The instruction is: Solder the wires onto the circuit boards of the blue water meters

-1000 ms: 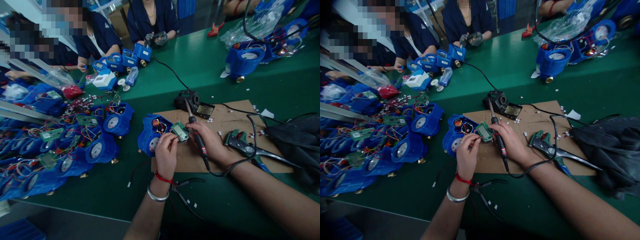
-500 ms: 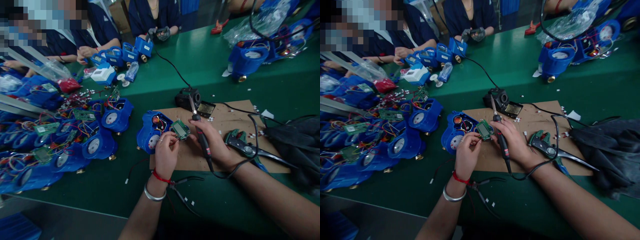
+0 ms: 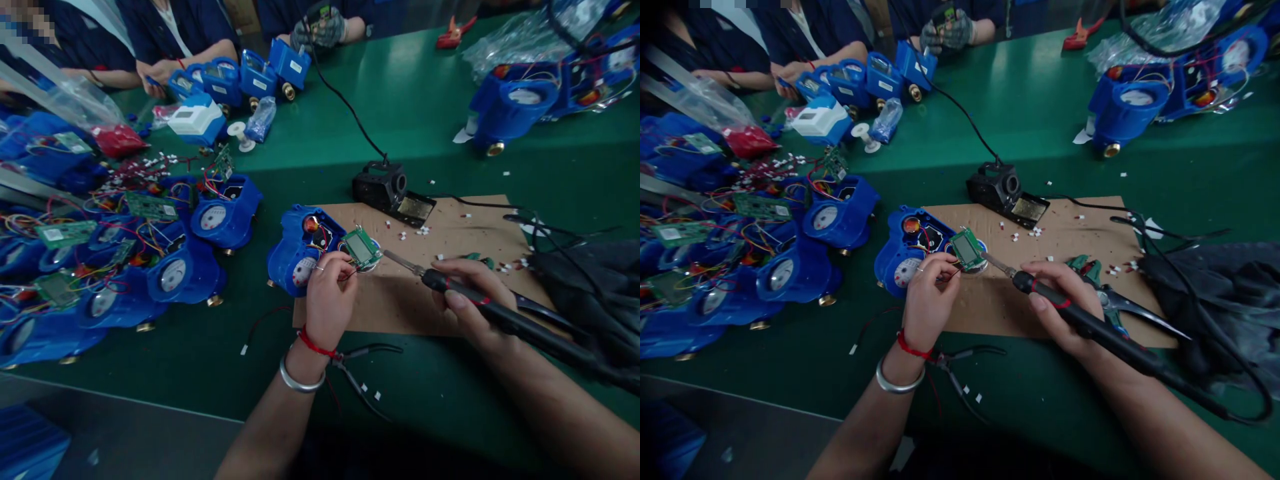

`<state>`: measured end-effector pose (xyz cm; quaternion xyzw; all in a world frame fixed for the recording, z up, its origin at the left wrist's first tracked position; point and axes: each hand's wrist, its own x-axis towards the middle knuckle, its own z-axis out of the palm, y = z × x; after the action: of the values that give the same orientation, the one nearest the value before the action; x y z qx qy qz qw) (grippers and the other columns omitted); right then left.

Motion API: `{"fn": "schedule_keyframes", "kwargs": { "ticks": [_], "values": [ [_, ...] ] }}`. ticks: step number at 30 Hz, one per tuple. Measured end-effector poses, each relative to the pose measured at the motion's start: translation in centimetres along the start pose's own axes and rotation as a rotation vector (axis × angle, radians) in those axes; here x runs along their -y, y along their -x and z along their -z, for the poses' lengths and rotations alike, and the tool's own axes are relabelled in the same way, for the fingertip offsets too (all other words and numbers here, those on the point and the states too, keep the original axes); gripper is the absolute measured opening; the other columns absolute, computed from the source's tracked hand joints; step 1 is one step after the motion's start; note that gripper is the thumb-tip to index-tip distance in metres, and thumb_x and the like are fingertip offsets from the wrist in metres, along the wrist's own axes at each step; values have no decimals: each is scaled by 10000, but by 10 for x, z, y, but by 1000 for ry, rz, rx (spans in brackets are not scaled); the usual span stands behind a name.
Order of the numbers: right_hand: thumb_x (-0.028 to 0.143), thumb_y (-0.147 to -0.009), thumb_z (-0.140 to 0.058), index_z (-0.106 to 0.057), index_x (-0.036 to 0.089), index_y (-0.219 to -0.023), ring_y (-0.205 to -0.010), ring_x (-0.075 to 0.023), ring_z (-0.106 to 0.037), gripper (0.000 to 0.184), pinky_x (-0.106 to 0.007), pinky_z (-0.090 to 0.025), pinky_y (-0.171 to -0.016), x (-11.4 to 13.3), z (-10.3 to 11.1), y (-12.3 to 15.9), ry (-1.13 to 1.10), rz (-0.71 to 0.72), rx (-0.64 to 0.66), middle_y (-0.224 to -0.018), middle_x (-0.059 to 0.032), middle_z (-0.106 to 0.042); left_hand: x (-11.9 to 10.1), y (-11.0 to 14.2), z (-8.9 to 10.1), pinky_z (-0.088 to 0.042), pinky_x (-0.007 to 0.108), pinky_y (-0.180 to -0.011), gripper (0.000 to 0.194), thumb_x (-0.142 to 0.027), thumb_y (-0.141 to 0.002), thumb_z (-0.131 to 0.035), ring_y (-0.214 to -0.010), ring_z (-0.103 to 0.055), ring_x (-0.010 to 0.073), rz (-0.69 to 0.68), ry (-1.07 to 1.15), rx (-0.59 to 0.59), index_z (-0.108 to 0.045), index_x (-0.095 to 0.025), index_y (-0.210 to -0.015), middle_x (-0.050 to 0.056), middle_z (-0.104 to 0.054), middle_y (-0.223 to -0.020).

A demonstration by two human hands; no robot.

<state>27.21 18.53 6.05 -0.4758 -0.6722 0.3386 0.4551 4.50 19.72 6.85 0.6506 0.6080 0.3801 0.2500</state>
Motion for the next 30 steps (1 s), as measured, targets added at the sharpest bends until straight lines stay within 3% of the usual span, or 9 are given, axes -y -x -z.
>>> {"fn": "schedule_keyframes", "kwargs": {
  "ticks": [5,11,30],
  "values": [
    [326,-824,-598,-532,233,-1042,-528,-146,-541,247,-282,-428,-495,2,-4,-4,-144,-65,140,-668,-3,-603,0,0,0,-475,307,-765,166,-8,-754,-568,-893,-557,152,-2,-14,7,-532,-170,-757,38,-595,-1016],
    [294,-831,-591,-528,217,-1055,-551,-146,-558,245,-268,-414,-481,-2,-4,-4,-105,-78,236,-698,-18,-618,-1,-1,0,-476,308,-754,163,-11,-762,-562,-851,-569,145,-1,-16,5,-533,-172,-756,35,-597,-1016],
    [307,-839,-589,-531,219,-1043,-547,-144,-564,230,-265,-420,-484,-3,-6,-6,-148,-81,237,-681,-6,-615,0,0,-2,-483,319,-750,164,-13,-760,-557,-851,-564,149,-13,-21,1,-532,-174,-777,44,-596,-1025]
  ]
}}
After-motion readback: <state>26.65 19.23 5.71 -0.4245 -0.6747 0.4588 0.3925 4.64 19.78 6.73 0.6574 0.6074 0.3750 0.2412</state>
